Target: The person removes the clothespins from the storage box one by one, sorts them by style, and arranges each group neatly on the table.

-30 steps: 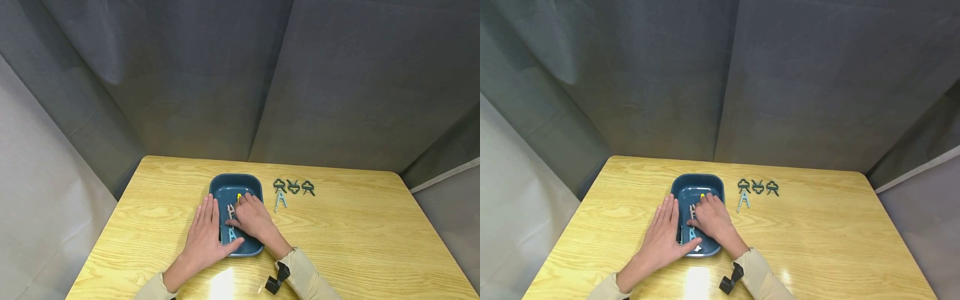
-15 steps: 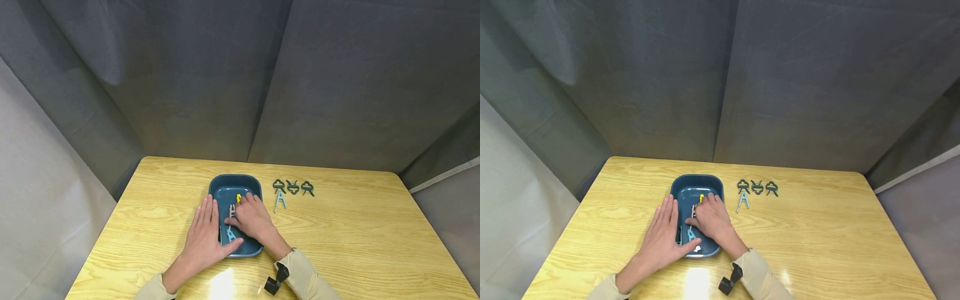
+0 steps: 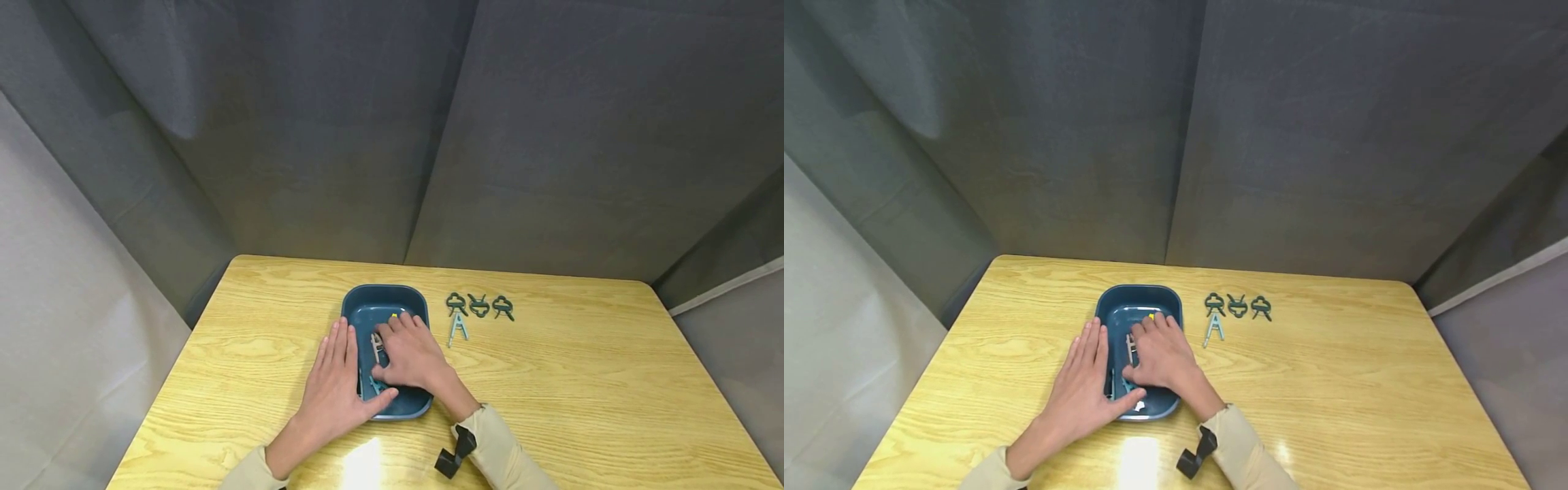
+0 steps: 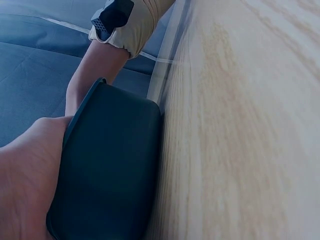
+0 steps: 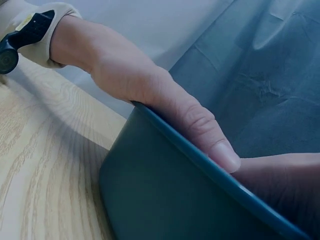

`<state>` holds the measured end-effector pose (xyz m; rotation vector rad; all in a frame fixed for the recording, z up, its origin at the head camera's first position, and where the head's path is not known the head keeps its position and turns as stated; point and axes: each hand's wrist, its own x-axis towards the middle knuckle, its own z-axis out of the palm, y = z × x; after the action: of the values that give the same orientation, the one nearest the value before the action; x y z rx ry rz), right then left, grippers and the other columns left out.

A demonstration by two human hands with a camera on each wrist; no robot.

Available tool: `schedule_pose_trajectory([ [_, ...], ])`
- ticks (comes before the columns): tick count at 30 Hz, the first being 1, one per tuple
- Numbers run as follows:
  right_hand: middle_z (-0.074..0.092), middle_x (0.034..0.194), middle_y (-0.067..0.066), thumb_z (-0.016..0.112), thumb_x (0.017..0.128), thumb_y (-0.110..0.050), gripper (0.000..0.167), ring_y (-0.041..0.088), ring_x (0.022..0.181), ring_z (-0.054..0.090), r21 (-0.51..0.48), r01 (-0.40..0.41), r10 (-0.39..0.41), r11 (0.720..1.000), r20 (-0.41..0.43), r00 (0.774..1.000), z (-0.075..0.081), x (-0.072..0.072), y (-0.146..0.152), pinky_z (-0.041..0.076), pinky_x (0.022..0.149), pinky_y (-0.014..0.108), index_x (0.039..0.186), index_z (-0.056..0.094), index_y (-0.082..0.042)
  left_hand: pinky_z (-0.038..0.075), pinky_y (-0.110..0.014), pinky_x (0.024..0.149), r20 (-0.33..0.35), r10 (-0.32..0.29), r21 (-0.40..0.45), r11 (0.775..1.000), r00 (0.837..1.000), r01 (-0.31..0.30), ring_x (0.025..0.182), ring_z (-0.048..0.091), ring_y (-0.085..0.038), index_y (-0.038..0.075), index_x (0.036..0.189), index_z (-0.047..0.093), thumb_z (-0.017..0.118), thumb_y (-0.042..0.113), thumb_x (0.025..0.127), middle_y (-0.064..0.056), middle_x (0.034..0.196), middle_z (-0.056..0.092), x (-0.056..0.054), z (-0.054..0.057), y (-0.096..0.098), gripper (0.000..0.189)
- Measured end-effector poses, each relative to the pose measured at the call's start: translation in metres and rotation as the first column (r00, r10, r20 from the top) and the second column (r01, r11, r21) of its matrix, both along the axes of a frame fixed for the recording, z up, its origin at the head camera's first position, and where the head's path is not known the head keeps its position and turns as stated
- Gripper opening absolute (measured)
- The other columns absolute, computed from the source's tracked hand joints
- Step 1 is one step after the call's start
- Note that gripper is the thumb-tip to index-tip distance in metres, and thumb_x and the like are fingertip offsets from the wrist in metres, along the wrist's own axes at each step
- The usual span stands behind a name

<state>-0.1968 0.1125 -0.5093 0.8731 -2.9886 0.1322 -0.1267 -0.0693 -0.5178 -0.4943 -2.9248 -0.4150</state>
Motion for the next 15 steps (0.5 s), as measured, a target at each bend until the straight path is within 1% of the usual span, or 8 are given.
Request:
schedule_pose_trajectory([
  [3,0.067,0.126,0.009,0.075,0.08,-0.06,0.08,0.027,0.108,0.052,0.014,-0.023,0.023,1.0,0.018,1.0,0.0017,-0.0002,0.0011,0.044,0.093,0.044,0.141,0.064,-0.01,0.013,-0.049,0.129,0.01,-0.001,-0.004,1.0,1.0,0.001,0.161,-0.001,-0.031,-0.006,0.163,0.019,0.041,0.093,0.084,-0.024,0.173,0.01,-0.0003,0.0002,0.0001,0.129],
  [8,0.067,0.126,0.008,0.075,0.08,-0.061,0.081,0.027,0.107,0.051,0.026,-0.032,0.031,0.999,0.03,0.999,0.0022,-0.0004,0.0012,0.043,0.092,0.043,0.141,0.064,-0.009,0.012,-0.049,0.13,0.019,-0.001,-0.002,1.0,1.0,0.001,0.161,-0.001,-0.032,-0.006,0.163,0.018,0.041,0.093,0.084,-0.024,0.173,0.009,0.0,0.0011,0.0,0.129],
  [15,0.066,0.122,0.01,0.075,0.08,-0.062,0.081,0.026,0.103,0.05,0.007,-0.033,0.033,0.999,0.017,0.999,0.0019,0.0001,0.0008,0.043,0.092,0.042,0.139,0.065,-0.007,0.016,-0.05,0.129,-0.019,-0.004,0.002,1.0,1.0,0.004,0.161,0.004,-0.035,-0.008,0.162,0.023,0.044,0.092,0.084,-0.026,0.172,0.014,0.0005,0.0011,0.0,0.129],
])
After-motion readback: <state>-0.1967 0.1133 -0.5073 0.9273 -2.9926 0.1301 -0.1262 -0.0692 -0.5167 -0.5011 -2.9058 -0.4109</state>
